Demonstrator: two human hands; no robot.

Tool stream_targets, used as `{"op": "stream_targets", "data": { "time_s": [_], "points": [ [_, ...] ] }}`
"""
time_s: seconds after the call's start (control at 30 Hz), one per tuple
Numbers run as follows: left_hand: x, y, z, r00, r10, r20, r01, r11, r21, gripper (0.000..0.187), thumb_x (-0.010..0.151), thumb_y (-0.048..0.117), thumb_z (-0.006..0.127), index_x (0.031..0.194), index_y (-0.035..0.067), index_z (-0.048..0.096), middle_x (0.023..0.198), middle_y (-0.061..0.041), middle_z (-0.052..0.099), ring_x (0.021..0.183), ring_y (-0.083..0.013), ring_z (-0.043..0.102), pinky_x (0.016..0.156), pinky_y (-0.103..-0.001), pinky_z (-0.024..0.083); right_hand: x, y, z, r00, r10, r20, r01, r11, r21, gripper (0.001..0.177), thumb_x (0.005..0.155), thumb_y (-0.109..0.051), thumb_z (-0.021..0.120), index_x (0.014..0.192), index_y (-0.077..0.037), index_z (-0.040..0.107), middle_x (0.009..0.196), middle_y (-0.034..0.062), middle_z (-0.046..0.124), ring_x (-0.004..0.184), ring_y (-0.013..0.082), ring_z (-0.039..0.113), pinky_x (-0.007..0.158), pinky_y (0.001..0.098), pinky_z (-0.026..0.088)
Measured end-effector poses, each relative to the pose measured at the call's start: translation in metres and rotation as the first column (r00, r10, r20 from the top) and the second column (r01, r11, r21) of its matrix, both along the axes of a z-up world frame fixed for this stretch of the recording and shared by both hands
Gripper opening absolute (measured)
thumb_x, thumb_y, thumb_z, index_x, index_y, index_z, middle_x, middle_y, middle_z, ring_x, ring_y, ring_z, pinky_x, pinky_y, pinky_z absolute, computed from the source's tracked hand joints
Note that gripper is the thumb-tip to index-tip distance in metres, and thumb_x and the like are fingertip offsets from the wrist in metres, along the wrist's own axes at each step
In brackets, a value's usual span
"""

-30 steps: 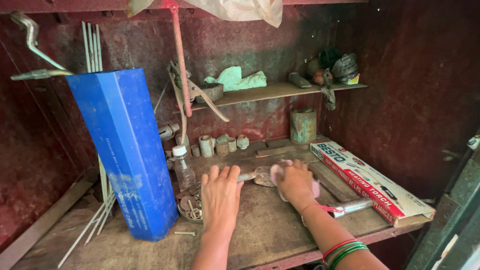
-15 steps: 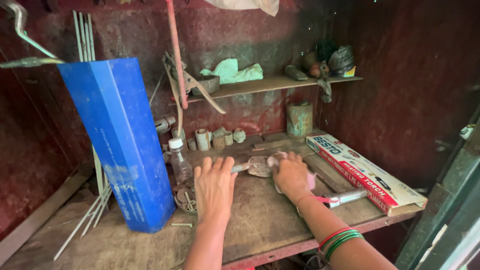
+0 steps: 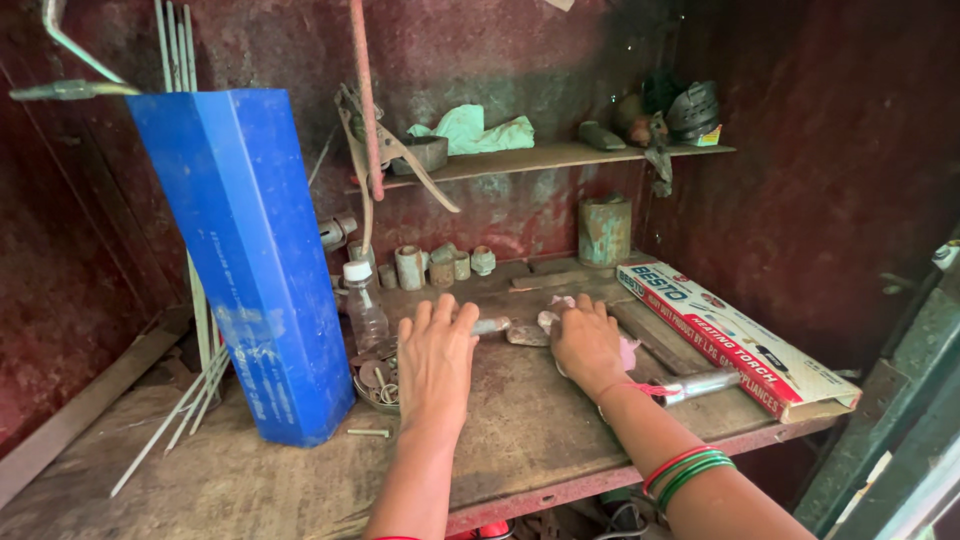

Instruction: The person wipes a metal shelf and workbench with a pink cloth, then picks up and places small metal parts, a plastic bottle, and a blue box onto the shelf. The person continues wiping the shelf and workbench while moving items around.

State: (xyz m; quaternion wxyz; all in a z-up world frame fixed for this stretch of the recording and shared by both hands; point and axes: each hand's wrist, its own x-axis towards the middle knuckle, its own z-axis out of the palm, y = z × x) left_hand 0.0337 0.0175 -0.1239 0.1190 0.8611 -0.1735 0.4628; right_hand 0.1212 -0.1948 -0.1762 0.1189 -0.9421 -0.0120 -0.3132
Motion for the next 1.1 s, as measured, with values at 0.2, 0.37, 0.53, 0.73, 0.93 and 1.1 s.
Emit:
{"op": "stream_targets", "data": {
  "time_s": [0.2,0.37,0.53,0.73,0.93,1.1],
  "points": [
    [-0.002,0.0,0.002,0.999,0.016,-0.03,-0.018,0.999,-0.046,0.025,0.076,0.015,0.079,0.096,0.011,0.065,0.099,-0.006,0.061,0.098,-0.0295,0.058,0.081,-0.048,0.045,-0.008,0.003,0.001,0.957,0.284,0.054,-0.283,0.958,-0.041,0.028,0.087,-0.019,0.066,0.112,-0.008,0.074,0.117,0.0198,0.061,0.111,0.0405,0.057,0.096,0.05,0.046],
    [-0.003,0.002,0.002,1.0,-0.015,0.016,0.017,0.995,-0.1,0.029,0.075,0.021,0.082,0.096,0.011,0.064,0.094,-0.006,0.061,0.094,-0.0286,0.058,0.078,-0.047,0.043,-0.004,0.002,-0.007,0.996,0.018,0.083,-0.01,0.996,-0.092,0.024,0.095,-0.018,0.061,0.106,0.001,0.07,0.117,0.0198,0.062,0.111,0.0402,0.059,0.094,0.0512,0.049],
    [0.002,0.003,-0.001,0.999,-0.021,0.048,0.027,0.992,-0.123,0.029,0.077,0.031,0.081,0.09,0.01,0.065,0.087,-0.006,0.065,0.088,-0.0289,0.06,0.075,-0.046,0.042,0.004,-0.009,-0.002,0.981,0.026,0.19,-0.057,0.986,0.156,0.026,0.097,-0.016,0.06,0.113,0.004,0.063,0.117,0.0244,0.06,0.111,0.0433,0.057,0.095,0.0516,0.049],
    [0.008,0.007,-0.006,0.999,-0.021,0.039,0.031,0.964,-0.265,0.039,0.088,0.048,0.076,0.082,0.009,0.072,0.072,-0.014,0.066,0.073,-0.0331,0.06,0.075,-0.047,0.043,-0.04,-0.001,0.031,0.768,0.123,0.629,-0.33,0.917,0.225,0.023,0.103,-0.004,0.053,0.125,-0.002,0.059,0.124,0.0231,0.054,0.117,0.0429,0.051,0.101,0.0515,0.041],
    [0.012,0.006,-0.014,0.998,0.033,0.06,-0.025,0.99,-0.136,0.043,0.091,0.048,0.073,0.077,0.007,0.077,0.064,-0.014,0.067,0.075,-0.0298,0.062,0.079,-0.047,0.043,-0.054,0.006,0.042,0.688,0.213,0.694,-0.418,0.898,0.14,0.027,0.1,0.0,0.052,0.126,-0.005,0.059,0.13,0.0225,0.053,0.122,0.0429,0.051,0.106,0.0502,0.042],
    [0.012,0.004,-0.014,0.995,0.077,0.062,-0.074,0.996,-0.054,0.043,0.091,0.048,0.072,0.074,0.008,0.077,0.062,-0.012,0.068,0.075,-0.0275,0.063,0.077,-0.046,0.043,-0.026,0.003,0.017,0.843,0.353,0.405,-0.399,0.916,0.033,0.033,0.091,-0.005,0.059,0.125,-0.003,0.057,0.122,0.0237,0.055,0.116,0.0444,0.053,0.101,0.0506,0.044]
  ]
}}
